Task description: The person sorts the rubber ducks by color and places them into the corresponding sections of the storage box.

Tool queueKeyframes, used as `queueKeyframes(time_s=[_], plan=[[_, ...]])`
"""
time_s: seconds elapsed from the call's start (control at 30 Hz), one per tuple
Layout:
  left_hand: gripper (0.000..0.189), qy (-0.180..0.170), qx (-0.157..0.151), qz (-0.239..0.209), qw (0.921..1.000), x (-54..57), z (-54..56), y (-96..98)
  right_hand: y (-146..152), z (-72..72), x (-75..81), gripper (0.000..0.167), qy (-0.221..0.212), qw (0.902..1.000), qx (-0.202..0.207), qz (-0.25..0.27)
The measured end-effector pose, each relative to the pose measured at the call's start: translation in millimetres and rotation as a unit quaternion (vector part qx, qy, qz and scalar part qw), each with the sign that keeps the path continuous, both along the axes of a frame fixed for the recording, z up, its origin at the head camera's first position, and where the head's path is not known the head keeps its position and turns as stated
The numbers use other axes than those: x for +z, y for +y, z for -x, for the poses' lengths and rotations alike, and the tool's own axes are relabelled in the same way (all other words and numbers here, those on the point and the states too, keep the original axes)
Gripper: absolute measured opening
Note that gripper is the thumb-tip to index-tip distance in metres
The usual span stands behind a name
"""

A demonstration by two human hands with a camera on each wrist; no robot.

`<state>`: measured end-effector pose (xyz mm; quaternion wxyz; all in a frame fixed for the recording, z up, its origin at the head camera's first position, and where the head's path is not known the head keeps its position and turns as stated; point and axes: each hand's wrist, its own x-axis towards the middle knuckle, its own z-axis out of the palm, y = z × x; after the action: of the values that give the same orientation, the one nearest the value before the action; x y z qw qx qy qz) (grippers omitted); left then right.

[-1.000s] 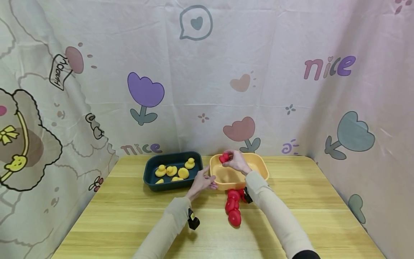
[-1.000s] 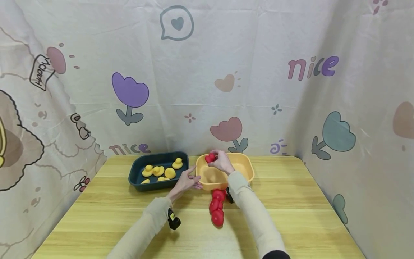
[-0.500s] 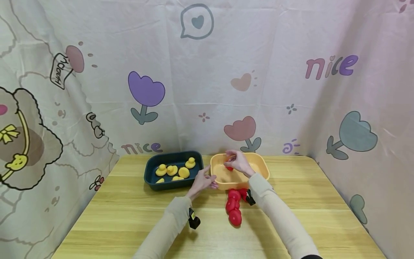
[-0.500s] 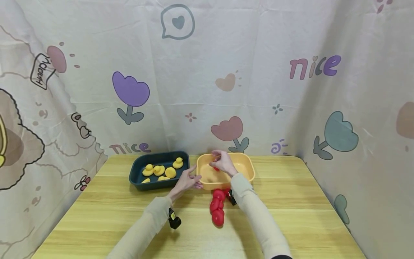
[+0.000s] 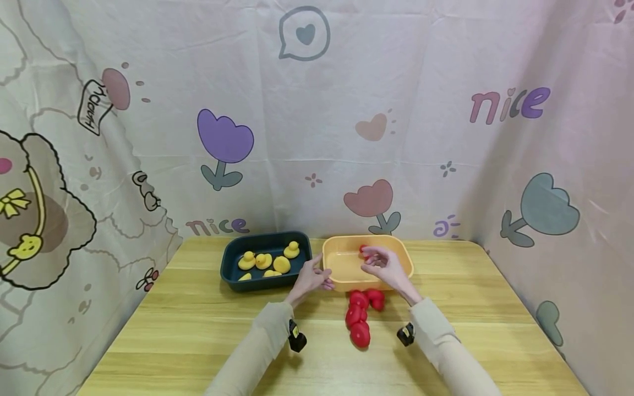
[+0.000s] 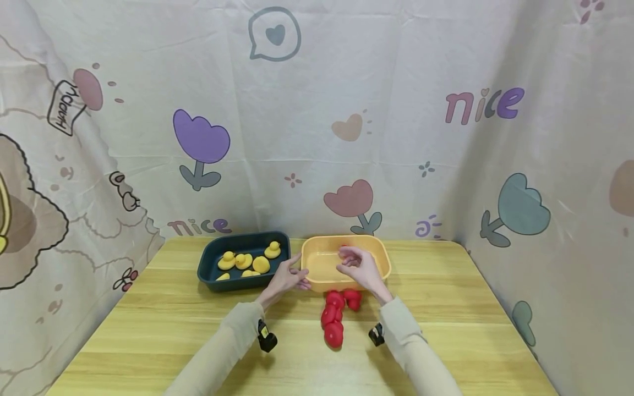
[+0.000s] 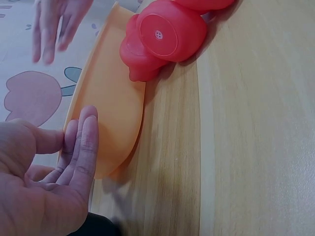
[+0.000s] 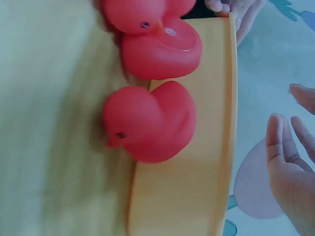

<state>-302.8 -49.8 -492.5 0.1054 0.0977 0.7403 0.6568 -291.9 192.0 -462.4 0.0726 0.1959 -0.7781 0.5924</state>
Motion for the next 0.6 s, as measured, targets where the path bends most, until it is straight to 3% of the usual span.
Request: queueKeyframes(time_s=[0.17,0.33,0.6], plan=[[0.068,-0.001,0.0,-0.001,1.0,-0.2,-0.3,-0.4,17,-21.5,-12.8,0.039,-0.005,0.9996,0.015,0.021],[0.068,-0.005,0.0,0.002,1.0,-0.1,0.2,-0.5,33,-38.5,-26.3,0.04,-0.045,0.9986,0.023,0.014],[0.068,-0.006,0.003,0.004,1.0,1.8,-1.2,0.0,51,-50.9,-45.3,0.038,-0.091,0.9948,0.043,0.015]])
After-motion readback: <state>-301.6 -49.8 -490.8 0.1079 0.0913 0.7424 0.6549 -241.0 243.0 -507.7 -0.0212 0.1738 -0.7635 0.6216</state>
